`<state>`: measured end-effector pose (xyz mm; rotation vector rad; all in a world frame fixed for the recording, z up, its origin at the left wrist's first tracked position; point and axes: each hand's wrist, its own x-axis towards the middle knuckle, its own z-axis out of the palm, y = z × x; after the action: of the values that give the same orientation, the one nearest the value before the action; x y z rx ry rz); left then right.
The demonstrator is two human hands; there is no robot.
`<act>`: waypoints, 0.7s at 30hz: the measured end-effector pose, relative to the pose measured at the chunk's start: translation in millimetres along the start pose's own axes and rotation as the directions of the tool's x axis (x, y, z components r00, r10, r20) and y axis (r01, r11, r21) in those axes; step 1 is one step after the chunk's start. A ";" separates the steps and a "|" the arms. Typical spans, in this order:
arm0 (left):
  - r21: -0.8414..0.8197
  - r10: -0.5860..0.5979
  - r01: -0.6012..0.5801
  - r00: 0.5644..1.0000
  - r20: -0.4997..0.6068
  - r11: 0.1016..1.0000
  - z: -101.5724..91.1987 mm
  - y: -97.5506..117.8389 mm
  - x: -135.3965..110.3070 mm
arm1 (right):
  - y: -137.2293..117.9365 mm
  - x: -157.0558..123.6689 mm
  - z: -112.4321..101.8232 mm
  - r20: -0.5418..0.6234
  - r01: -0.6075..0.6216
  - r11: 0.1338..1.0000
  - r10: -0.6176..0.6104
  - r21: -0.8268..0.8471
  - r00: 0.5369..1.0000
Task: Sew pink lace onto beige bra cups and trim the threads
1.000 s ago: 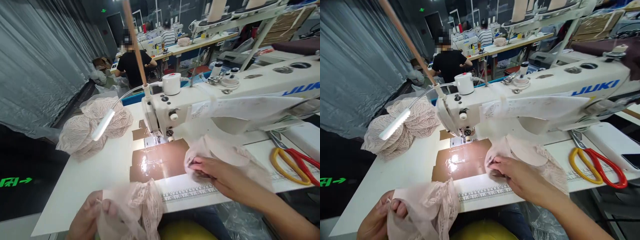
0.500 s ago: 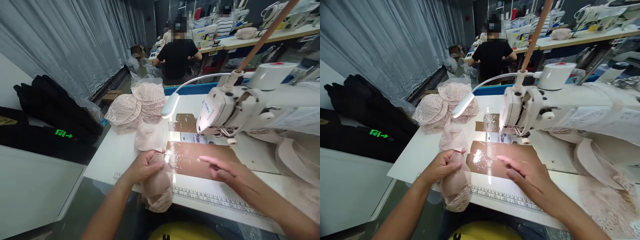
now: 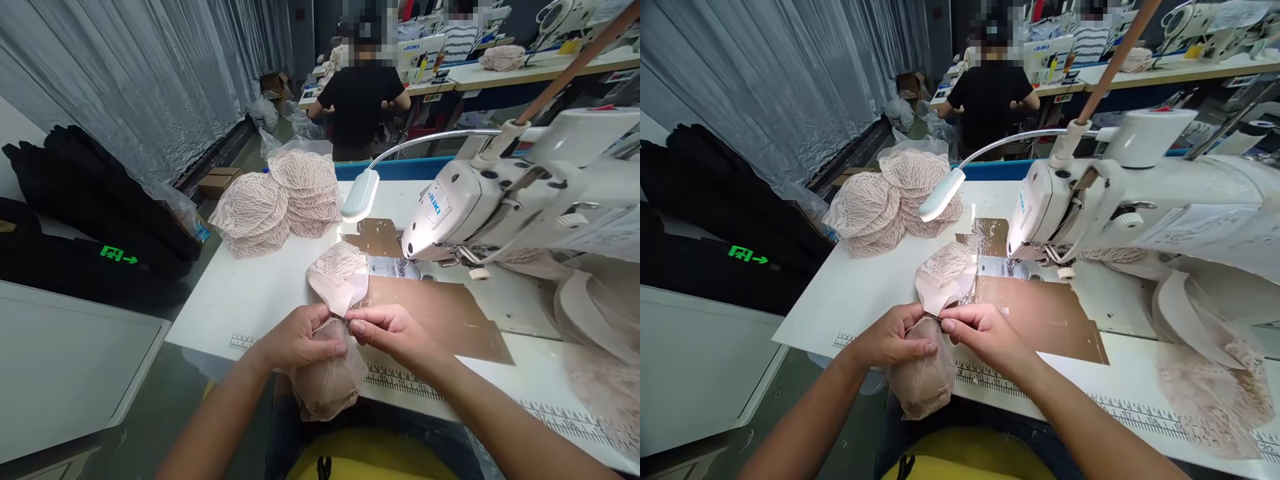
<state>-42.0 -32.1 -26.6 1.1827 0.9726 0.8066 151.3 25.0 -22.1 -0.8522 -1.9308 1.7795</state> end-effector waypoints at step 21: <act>0.597 0.532 -0.392 0.844 -0.069 0.700 54.6 19.2 34.9 | 8.2 -51.7 -16.4 0.099 -0.017 0.982 -0.002 0.188 0.995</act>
<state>21.4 -16.7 -9.2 1.9439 1.1707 1.1271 201.8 3.6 -21.6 -0.7194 -1.7821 2.0057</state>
